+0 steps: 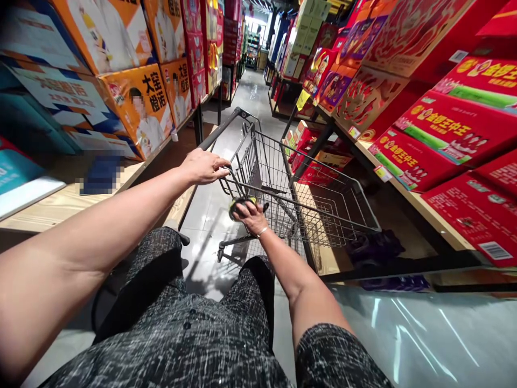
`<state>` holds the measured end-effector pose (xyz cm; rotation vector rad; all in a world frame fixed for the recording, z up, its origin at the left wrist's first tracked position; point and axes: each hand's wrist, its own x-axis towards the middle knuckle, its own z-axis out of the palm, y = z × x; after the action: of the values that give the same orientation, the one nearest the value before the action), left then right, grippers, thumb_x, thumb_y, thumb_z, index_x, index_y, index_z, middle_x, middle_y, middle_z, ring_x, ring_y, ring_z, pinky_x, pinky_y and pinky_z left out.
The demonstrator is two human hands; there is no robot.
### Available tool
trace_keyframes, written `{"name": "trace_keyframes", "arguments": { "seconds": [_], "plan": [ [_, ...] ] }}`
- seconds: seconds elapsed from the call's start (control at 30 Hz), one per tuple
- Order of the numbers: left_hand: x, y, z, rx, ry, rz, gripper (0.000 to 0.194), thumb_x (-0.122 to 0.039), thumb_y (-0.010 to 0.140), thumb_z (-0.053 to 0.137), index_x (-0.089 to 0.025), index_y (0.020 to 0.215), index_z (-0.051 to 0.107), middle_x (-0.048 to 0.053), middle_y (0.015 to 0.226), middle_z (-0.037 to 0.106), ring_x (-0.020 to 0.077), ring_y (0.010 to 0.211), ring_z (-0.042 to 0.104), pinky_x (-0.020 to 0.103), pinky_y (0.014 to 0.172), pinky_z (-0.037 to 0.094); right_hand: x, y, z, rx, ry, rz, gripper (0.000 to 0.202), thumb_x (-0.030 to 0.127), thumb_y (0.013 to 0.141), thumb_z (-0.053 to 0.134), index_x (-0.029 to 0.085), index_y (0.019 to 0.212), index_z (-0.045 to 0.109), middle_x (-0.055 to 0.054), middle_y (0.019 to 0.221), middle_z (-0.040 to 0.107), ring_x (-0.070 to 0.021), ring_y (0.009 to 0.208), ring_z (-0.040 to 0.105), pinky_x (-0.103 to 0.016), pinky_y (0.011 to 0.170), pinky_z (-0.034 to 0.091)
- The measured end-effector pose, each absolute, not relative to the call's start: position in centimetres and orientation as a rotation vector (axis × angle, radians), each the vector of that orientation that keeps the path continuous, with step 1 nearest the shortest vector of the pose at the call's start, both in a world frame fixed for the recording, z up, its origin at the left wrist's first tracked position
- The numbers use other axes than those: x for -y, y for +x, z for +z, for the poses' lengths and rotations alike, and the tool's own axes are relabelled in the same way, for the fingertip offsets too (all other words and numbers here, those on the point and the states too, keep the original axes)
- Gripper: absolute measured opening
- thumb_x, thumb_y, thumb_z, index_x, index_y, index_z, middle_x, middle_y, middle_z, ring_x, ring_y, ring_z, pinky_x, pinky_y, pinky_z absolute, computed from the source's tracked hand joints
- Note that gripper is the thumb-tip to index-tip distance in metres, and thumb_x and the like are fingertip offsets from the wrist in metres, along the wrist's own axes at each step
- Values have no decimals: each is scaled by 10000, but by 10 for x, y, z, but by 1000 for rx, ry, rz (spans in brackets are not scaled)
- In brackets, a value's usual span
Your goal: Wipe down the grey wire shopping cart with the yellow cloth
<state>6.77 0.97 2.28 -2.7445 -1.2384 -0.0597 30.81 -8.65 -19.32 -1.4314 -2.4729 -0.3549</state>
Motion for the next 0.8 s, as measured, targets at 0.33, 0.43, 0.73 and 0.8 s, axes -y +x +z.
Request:
{"name": "trace_keyframes", "arguments": {
  "seconds": [0.33, 0.43, 0.73, 0.8],
  "plan": [
    [-3, 75, 20, 1281, -2717, -82, 603, -702, 911, 437, -357, 1391, 558, 49, 1227, 668, 306, 1185, 565, 408, 963, 311, 154, 380, -246, 2304, -1680, -484, 268, 132, 857, 561, 291, 851, 777, -111, 1021, 688, -268, 994, 490, -451, 792, 370],
    [-4, 77, 20, 1281, -2719, -117, 574, -678, 961, 370, -333, 1359, 600, 62, 1190, 692, 303, 1140, 594, 415, 923, 329, 132, 376, -204, 2307, -1616, -539, 339, 167, 876, 578, 366, 1093, 748, -54, 1202, 661, -264, 1128, 459, -443, 903, 392],
    [-6, 69, 16, 1368, -2774, -207, 504, -650, 981, 398, -367, 1297, 671, -6, 1133, 736, 263, 1126, 601, 392, 953, 355, 93, 343, -124, 1977, -1594, -872, 285, 213, 911, 558, 340, 1101, 728, -40, 1343, 571, -279, 1284, 378, -478, 1074, 346],
    [-7, 62, 13, 1408, -2792, -234, 493, -668, 958, 432, -386, 1277, 680, -20, 1135, 731, 270, 1156, 593, 393, 989, 341, 100, 345, -139, 2013, -1603, -846, 272, 201, 921, 544, 346, 1065, 723, -25, 1328, 576, -257, 1280, 374, -466, 1082, 327]
  ]
}}
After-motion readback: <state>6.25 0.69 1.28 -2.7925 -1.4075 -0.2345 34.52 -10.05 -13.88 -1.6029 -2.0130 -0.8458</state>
